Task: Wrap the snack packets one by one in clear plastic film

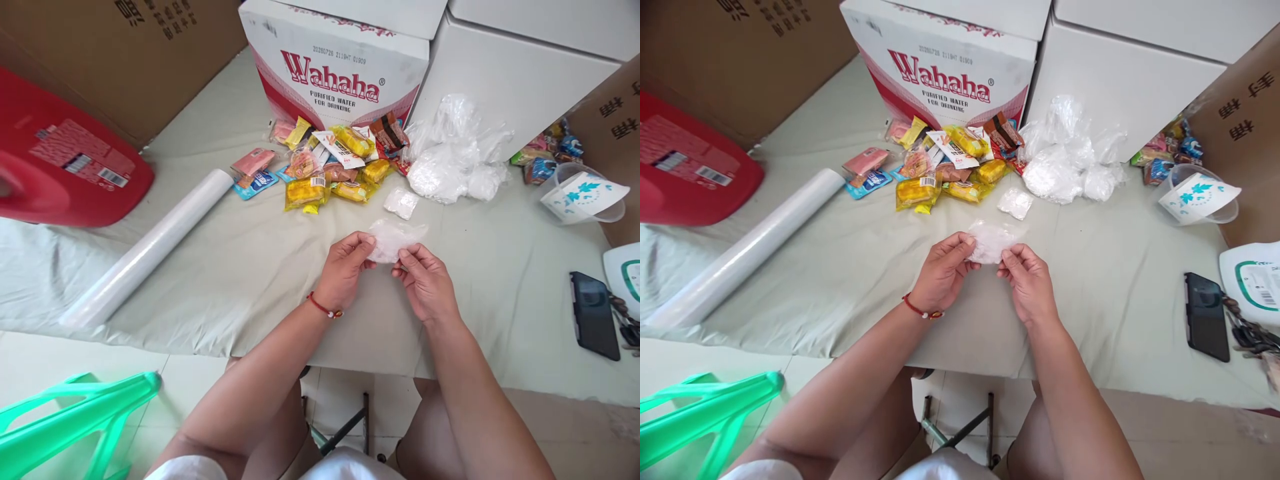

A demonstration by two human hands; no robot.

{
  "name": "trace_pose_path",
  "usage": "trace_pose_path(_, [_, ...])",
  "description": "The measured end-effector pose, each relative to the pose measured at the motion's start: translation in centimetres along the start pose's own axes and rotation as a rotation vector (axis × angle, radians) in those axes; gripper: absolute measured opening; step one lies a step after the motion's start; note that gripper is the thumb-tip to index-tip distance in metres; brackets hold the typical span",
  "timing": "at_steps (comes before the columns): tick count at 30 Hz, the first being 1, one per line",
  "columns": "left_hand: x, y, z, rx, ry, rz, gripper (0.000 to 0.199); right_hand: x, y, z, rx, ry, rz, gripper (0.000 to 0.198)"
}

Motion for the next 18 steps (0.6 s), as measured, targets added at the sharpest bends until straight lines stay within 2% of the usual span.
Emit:
trace_pose_path(6, [0.3, -0.2, 0.1, 0.003, 0.072, 0.052, 0.022, -0.5, 0.1, 0.3, 0.024, -0.021, 0.057, 0.032])
trace_pose_path(9, [0.5, 0.2, 0.2, 0.003, 0.103, 0.098, 0.026, -0.4, 0.0, 0.4, 0.041, 0.003, 0.055, 0.034])
trace_pose_path(12, [0.1, 0.3, 0.4, 0.053, 0.065, 0.163, 0.031, -0.8, 0.1, 0.4, -0.005, -0.054, -0.010, 0.035])
trace_pose_path(14, [-0.4, 0.0, 0.4, 0.108, 0.017, 0.237, 0.032, -1.4, 1.0, 0.0, -0.134, -0.151, -0.106, 0.035])
trace_pose_path(16, [-0.7, -0.2, 0.5, 0.152, 0.000, 0.309, 0.032, -1.5, 2.6, -0.8, -0.340, -0.224, -0.258, 0.033])
trace_pose_path(18, [-0.7, -0.3, 0.4, 0.174, 0.005, 0.361, 0.033, -0.8, 4.0, -2.0, -0.546, -0.230, -0.447, 0.036])
Point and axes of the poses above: each hand's wrist, its own z-axis towards the middle knuckle, its own x-axis out of the palm, y = z × x, the point moved 8 cm from there along z, towards the middle knuckle, and after that the axes turned 1 degree about z, right-handed, at the moved point
